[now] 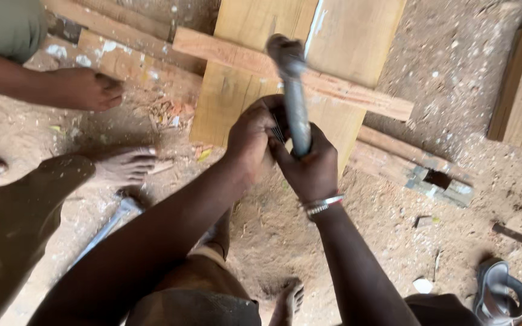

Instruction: The person joins wooden boards together with glue and a bar clamp, then hammers nails into cross-braces to secure the joint.

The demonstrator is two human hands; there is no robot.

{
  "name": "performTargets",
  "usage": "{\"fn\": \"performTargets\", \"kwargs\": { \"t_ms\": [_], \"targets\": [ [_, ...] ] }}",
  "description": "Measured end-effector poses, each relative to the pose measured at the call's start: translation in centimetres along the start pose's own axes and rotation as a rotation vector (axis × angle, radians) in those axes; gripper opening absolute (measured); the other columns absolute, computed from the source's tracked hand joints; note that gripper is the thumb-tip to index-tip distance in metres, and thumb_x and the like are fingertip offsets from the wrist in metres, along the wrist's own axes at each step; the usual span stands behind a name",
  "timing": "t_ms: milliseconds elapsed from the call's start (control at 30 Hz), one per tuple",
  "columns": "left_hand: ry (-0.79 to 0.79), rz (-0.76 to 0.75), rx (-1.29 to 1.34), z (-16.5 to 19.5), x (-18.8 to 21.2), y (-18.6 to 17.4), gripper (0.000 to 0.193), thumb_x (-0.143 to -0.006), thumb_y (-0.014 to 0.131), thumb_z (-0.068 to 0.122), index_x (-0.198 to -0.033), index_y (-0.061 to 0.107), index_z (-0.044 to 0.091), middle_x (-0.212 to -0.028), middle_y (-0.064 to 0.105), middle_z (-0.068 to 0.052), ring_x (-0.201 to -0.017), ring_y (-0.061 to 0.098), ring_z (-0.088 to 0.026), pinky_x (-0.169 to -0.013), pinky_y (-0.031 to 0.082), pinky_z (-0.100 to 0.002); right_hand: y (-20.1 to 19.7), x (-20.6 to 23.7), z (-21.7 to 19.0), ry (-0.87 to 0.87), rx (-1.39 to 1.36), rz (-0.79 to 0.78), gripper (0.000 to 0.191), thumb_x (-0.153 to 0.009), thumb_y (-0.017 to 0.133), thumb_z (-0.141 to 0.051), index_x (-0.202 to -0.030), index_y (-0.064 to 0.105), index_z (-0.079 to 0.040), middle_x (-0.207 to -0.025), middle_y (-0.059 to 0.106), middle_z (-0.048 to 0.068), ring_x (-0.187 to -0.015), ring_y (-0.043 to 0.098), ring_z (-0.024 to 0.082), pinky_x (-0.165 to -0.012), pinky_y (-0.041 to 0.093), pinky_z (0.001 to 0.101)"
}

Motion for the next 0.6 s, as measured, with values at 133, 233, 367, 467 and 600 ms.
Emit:
{"fn": "performTargets", "kwargs": {
  "t_ms": [133,233,367,467,600],
  "targets": [
    [-0.055,0.051,-0.033,-1.1,1.1,-1.8,0.035,-0.083,0.044,-0.003,-0.113,0.063,-0.001,-0.095,0.067,-0.010,-0.085,0.062,-0.020,-0.083,0.055,-0.036,1.2,1.1,1.0,0.018,-0.033,-0.023,0.021,-0.088,0.081,-0.018,-0.097,0.073,0.000,-0.070,0.068,0.001,-0.057,0.063,0.007,-0.052,0.052,0.0284],
    [-0.088,-0.015,0.028,-1.7,1.4,-2.4,0.027,-0.088,0.050,-0.004,-0.110,0.064,-0.001,-0.097,0.066,-0.011,-0.089,0.064,-0.020,-0.085,0.054,-0.036,0.6,2.2,2.2,0.089,-0.105,0.005,0.022,-0.089,0.079,-0.020,-0.096,0.072,-0.001,-0.066,0.067,0.001,-0.055,0.058,0.006,-0.049,0.049,0.0275],
    [-0.198,-0.065,-0.038,-3.4,2.0,-2.6,0.019,-0.094,0.057,0.003,-0.109,0.067,-0.001,-0.094,0.066,-0.009,-0.087,0.064,-0.019,-0.083,0.056,-0.038,-0.1,2.6,3.4,0.175,-0.110,0.010,0.026,-0.092,0.080,-0.024,-0.087,0.069,-0.001,-0.061,0.062,0.002,-0.053,0.054,0.006,-0.047,0.044,0.0275],
    [-0.319,-0.087,-0.104,-4.5,2.9,-2.4,0.019,-0.094,0.061,0.013,-0.107,0.067,0.000,-0.093,0.069,-0.007,-0.087,0.067,-0.018,-0.082,0.058,-0.037,-0.8,2.7,3.8,0.188,-0.104,0.037,0.028,-0.092,0.081,-0.024,-0.083,0.068,-0.001,-0.060,0.062,0.002,-0.052,0.054,0.006,-0.046,0.044,0.0263],
    [-0.354,-0.153,-0.094,-4.3,3.9,-1.3,0.026,-0.097,0.070,0.020,-0.113,0.070,0.000,-0.093,0.071,-0.004,-0.084,0.064,-0.013,-0.077,0.057,-0.032,-1.2,3.2,4.6,0.304,-0.321,0.040,0.023,-0.092,0.077,-0.022,-0.083,0.064,-0.005,-0.058,0.062,-0.001,-0.046,0.056,0.006,-0.039,0.044,0.0242]
  ]
}}
Point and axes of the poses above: each hand's wrist, its own x-axis away from the middle knuckle, its own y-axis out of the palm, z = x × y, the point moved 9 cm from there along -x, towards the middle knuckle
